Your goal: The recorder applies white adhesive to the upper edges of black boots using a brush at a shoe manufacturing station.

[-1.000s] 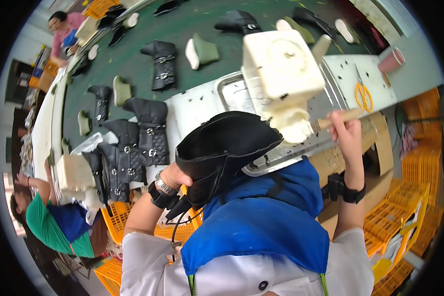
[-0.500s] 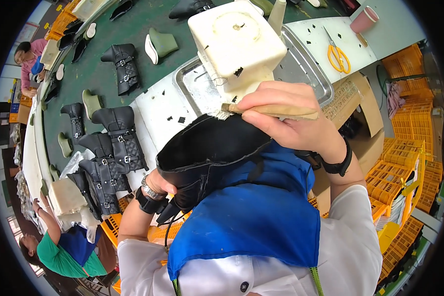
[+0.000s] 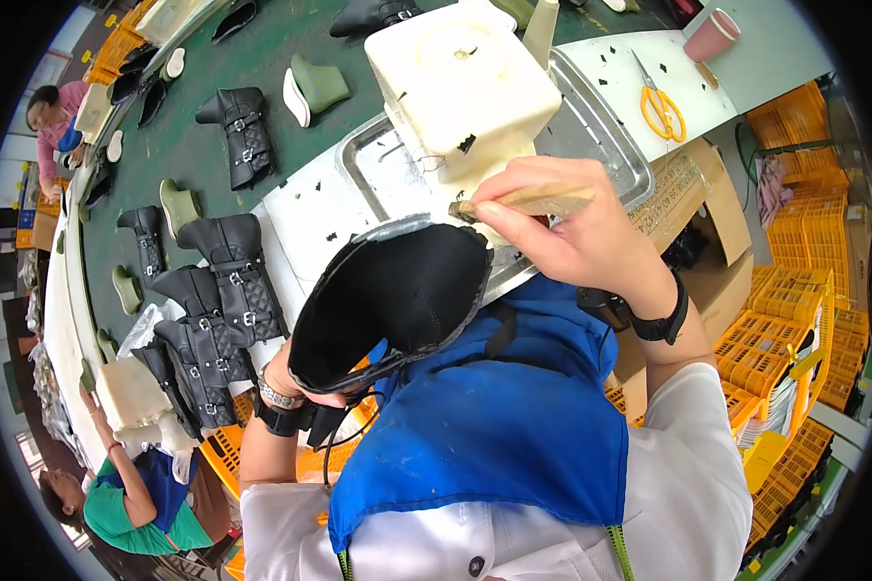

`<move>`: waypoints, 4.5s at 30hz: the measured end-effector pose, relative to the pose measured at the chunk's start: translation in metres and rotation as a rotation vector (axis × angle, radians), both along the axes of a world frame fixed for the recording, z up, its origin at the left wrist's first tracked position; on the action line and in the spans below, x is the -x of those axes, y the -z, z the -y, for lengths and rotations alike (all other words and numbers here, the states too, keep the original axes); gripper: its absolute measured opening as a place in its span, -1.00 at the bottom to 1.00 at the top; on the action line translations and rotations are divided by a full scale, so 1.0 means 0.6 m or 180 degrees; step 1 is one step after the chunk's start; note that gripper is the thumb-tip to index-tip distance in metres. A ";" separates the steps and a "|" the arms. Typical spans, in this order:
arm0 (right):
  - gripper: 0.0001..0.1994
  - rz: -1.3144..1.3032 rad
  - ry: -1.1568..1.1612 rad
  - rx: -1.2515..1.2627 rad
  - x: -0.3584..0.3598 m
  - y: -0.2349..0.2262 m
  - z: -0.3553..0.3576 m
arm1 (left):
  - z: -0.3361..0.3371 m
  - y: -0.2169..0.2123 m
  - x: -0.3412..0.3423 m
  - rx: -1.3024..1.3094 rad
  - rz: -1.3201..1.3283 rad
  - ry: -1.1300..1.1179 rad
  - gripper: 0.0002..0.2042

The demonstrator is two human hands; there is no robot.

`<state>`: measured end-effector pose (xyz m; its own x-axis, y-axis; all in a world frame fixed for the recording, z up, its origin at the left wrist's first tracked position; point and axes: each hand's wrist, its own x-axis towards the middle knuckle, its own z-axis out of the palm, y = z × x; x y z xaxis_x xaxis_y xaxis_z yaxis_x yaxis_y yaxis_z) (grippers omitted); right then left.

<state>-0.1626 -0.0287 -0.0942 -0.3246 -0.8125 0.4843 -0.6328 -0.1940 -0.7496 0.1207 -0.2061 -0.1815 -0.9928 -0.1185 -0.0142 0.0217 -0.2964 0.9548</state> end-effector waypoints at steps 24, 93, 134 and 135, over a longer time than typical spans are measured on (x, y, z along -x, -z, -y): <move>-0.80 0.0364 0.0219 -0.0076 0.007 0.003 0.037 | -0.046 -0.077 0.082 0.3748 -0.0504 -0.0878 -0.11; -0.88 0.2050 -0.0875 -0.0355 -0.080 0.020 0.026 | 0.003 -0.039 0.094 0.5936 -0.1238 -0.2832 -0.49; -0.91 0.0775 -0.2013 -0.0032 -0.051 -0.044 0.124 | 0.041 0.031 0.047 -0.1590 0.1007 0.0636 0.05; -0.91 0.0527 -0.1916 -0.0016 -0.049 -0.041 0.124 | 0.037 0.024 0.050 -0.1585 0.0992 0.0741 0.05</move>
<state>-0.1332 -0.1032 -0.0698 0.1206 -0.8785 0.4623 -0.2890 -0.4766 -0.8303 0.0906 -0.2281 -0.1960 -0.9321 0.1954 -0.3048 -0.3538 -0.6704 0.6522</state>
